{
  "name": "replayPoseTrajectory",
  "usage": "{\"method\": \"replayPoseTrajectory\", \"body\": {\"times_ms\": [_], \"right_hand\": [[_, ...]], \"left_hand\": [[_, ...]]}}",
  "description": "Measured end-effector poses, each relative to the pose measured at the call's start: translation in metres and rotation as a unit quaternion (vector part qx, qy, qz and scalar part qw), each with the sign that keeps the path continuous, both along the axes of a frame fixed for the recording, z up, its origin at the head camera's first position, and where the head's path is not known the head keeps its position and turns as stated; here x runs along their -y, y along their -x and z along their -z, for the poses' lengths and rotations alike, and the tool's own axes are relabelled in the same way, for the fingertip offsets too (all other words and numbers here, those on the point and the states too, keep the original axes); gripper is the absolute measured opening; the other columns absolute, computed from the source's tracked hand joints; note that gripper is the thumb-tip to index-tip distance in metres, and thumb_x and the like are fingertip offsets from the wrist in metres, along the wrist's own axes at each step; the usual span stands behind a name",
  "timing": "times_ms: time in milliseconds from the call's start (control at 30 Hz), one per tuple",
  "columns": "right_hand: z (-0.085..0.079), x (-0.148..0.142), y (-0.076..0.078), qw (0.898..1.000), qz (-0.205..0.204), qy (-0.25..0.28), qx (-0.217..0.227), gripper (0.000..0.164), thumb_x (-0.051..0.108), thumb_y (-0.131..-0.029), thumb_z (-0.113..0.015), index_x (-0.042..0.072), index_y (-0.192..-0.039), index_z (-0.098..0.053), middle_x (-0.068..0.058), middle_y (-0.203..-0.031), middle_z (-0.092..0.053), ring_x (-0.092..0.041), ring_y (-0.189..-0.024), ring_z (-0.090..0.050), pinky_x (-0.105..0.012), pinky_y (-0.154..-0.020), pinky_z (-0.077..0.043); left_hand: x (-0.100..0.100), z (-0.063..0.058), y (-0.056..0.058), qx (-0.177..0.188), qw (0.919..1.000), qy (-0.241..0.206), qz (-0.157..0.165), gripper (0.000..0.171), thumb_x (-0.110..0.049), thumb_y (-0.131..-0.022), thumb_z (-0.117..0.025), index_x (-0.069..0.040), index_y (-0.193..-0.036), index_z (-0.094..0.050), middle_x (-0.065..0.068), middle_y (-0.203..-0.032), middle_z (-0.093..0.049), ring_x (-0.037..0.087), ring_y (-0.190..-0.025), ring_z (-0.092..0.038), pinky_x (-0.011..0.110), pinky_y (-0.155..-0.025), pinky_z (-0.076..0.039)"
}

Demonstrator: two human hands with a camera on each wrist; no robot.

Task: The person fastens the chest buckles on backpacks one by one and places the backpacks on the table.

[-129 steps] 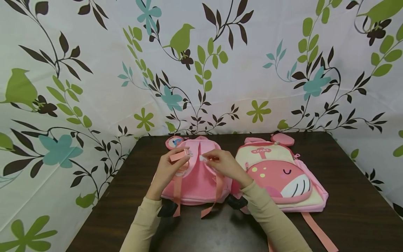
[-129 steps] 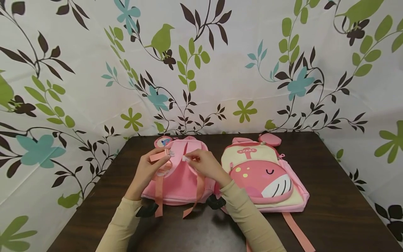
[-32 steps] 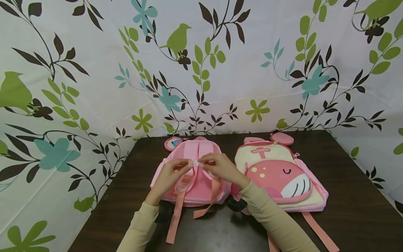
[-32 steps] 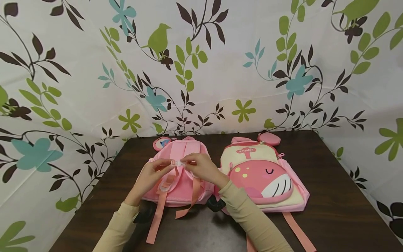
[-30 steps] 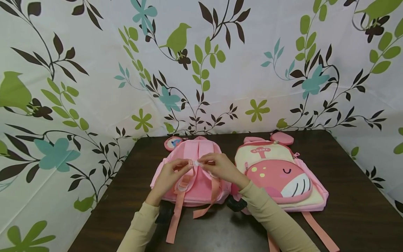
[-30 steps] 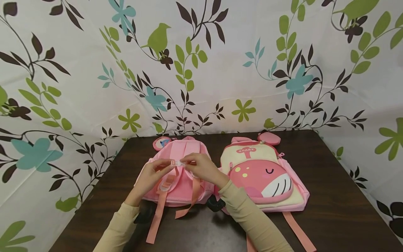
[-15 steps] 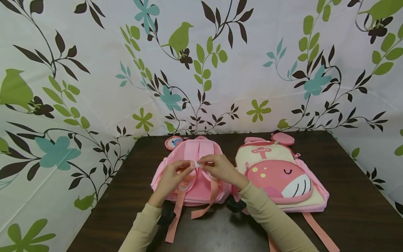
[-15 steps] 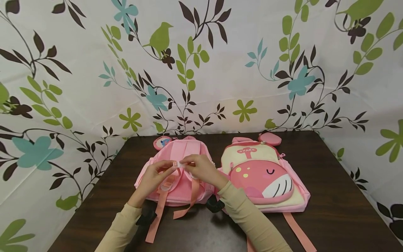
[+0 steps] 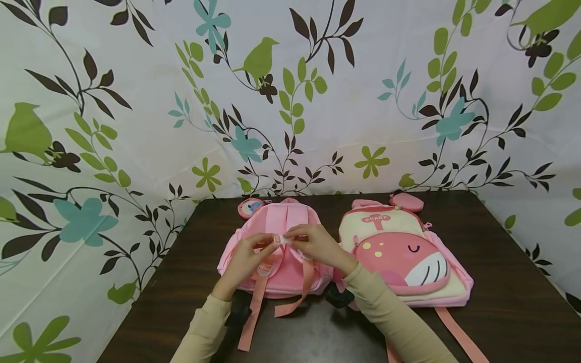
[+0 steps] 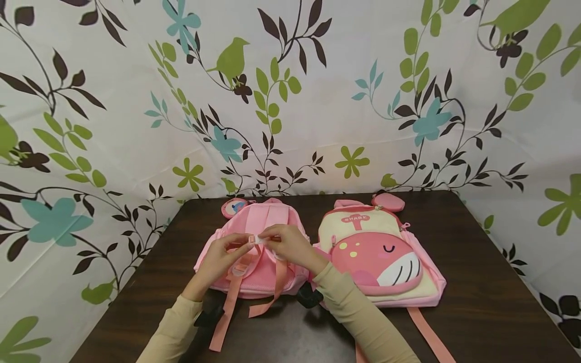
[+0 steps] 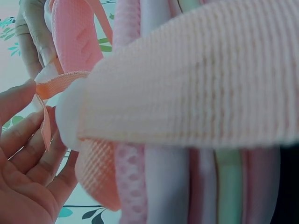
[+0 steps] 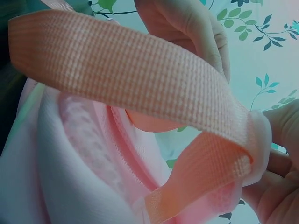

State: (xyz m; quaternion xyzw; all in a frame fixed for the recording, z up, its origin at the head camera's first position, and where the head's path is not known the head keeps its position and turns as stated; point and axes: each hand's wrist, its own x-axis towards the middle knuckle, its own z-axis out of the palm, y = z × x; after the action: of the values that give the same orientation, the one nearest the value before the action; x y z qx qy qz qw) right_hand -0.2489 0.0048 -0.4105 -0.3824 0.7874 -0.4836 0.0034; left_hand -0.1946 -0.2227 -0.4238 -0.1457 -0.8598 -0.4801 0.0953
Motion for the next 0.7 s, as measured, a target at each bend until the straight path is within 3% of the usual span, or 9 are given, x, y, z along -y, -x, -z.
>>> {"method": "replayPoseTrajectory", "body": {"times_ms": [300,533,700], "right_hand": [[0.002,0.003,-0.004,0.999,-0.013,-0.02,-0.023,0.021,0.005,-0.093,-0.07,0.004,-0.113,-0.076,-0.007,-0.113,-0.074,-0.016,-0.101,-0.067,-0.031,-0.087,-0.055],[0.012,0.008,-0.006,0.998,-0.021,-0.056,-0.028,0.021,0.003,-0.093,-0.07,0.004,-0.113,-0.076,-0.007,-0.113,-0.073,-0.016,-0.096,-0.064,-0.025,-0.082,-0.052],[0.02,0.012,-0.008,0.996,-0.034,-0.072,-0.034,0.02,0.003,-0.093,-0.07,0.003,-0.112,-0.076,-0.008,-0.112,-0.073,-0.017,-0.096,-0.064,-0.026,-0.084,-0.052]], "left_hand": [[0.006,0.001,-0.004,0.003,0.9997,0.025,0.003,0.028,-0.035,-0.093,-0.074,-0.015,-0.112,-0.075,-0.003,-0.106,-0.073,0.019,-0.102,-0.067,0.051,-0.094,-0.053],[0.014,0.012,-0.008,-0.021,0.9979,0.061,0.006,0.022,-0.026,-0.092,-0.075,-0.012,-0.109,-0.074,-0.002,-0.102,-0.072,0.018,-0.096,-0.068,0.047,-0.09,-0.056],[0.018,0.017,-0.013,-0.022,0.9957,0.09,0.004,0.019,-0.024,-0.092,-0.076,-0.014,-0.108,-0.075,-0.005,-0.1,-0.072,0.014,-0.093,-0.067,0.042,-0.088,-0.057]]}}
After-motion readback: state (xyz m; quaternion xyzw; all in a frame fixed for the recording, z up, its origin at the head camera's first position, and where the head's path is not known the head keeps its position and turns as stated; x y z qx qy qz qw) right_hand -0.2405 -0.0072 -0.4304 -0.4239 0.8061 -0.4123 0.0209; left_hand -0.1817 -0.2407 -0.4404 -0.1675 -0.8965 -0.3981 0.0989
